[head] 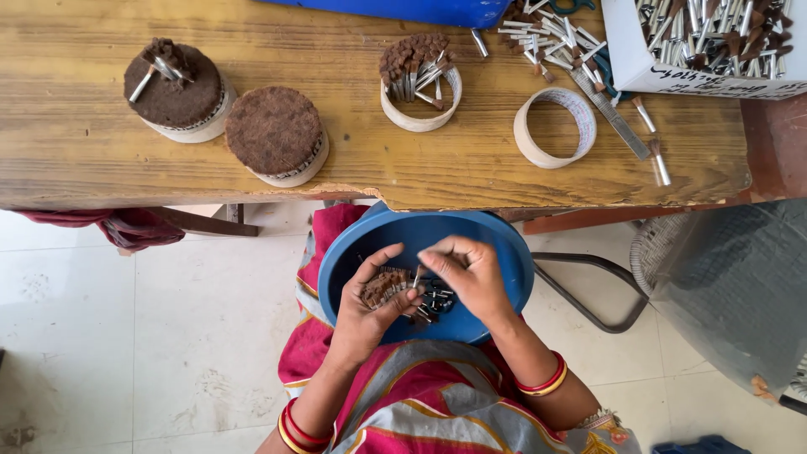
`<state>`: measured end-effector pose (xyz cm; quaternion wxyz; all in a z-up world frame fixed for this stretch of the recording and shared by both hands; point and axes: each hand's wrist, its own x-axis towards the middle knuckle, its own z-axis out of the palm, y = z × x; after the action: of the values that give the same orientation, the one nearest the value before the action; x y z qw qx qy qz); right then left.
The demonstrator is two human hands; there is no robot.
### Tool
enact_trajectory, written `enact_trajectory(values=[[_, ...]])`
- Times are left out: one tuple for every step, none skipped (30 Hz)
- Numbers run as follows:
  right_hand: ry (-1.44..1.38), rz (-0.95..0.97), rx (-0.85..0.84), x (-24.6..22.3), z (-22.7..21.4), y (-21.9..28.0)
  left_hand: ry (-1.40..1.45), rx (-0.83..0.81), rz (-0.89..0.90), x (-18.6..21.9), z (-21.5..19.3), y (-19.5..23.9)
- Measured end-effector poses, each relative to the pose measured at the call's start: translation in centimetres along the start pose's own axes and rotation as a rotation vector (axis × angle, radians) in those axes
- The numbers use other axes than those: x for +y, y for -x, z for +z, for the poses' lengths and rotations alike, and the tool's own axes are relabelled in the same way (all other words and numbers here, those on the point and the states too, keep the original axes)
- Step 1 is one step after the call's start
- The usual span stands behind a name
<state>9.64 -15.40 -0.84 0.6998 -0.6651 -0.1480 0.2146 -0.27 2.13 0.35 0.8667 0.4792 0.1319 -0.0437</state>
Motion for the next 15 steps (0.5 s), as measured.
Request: enact_trajectory(values=[[0.003,0.004,-0.003,-0.3,-0.2,-0.1,0.005,0.003,-0.001,-0.2,0.1,0.1],[-0.001,0.054,-0.086,-0.5,-0.3,-0.4,0.021,0.035,0.012,-0.2,0.0,0.1],[-0.005,0.105,-0.169,-0.8,-0.4,-0.7,0.038,0.066,0.025,-0.1,-0.1,0.0],[-0.009,0.105,-0.17,-0.6,-0.1,-0.3,0.035,0.068,0.024,-0.1,-0.3,0.1],[-0.006,0.131,-0.213,-0.3,0.2,0.0,0.022,0.058,0.044,0.0,-0.5,0.0],[0.001,0.16,-0.252,-0.1,0.3,0.5,0.013,0.044,0.062,-0.1,-0.5,0.0],[0.002,0.163,-0.248,-0.3,0.4,0.1,0.015,0.042,0.058,0.1,-0.6,-0.2],[-0.051,0.187,-0.225,-0.4,0.5,0.2,0.039,0.024,0.007,0.0,-0.7,0.0],[-0.103,0.21,-0.201,-0.3,0.6,0.3,0.063,0.007,-0.044,-0.2,-0.8,0.2],[-0.109,0.226,-0.19,-0.6,0.7,0.4,0.067,0.007,-0.064,-0.3,-0.8,0.3],[-0.059,0.198,-0.189,-0.8,0.8,0.5,0.047,-0.007,-0.04,-0.4,-0.9,0.4],[-0.006,0.168,-0.194,-1.1,0.9,0.3,0.03,-0.018,-0.009,-0.5,-0.8,0.4],[-0.009,0.183,-0.189,-0.8,1.0,0.7,0.035,-0.015,-0.024,-0.7,-0.9,0.6],[-0.038,0.152,-0.178,-0.6,1.0,0.6,0.041,-0.005,-0.057,-0.7,-1.0,0.4],[-0.068,0.12,-0.167,-0.5,1.0,0.5,0.046,0.006,-0.09,-0.6,-1.2,0.2]])
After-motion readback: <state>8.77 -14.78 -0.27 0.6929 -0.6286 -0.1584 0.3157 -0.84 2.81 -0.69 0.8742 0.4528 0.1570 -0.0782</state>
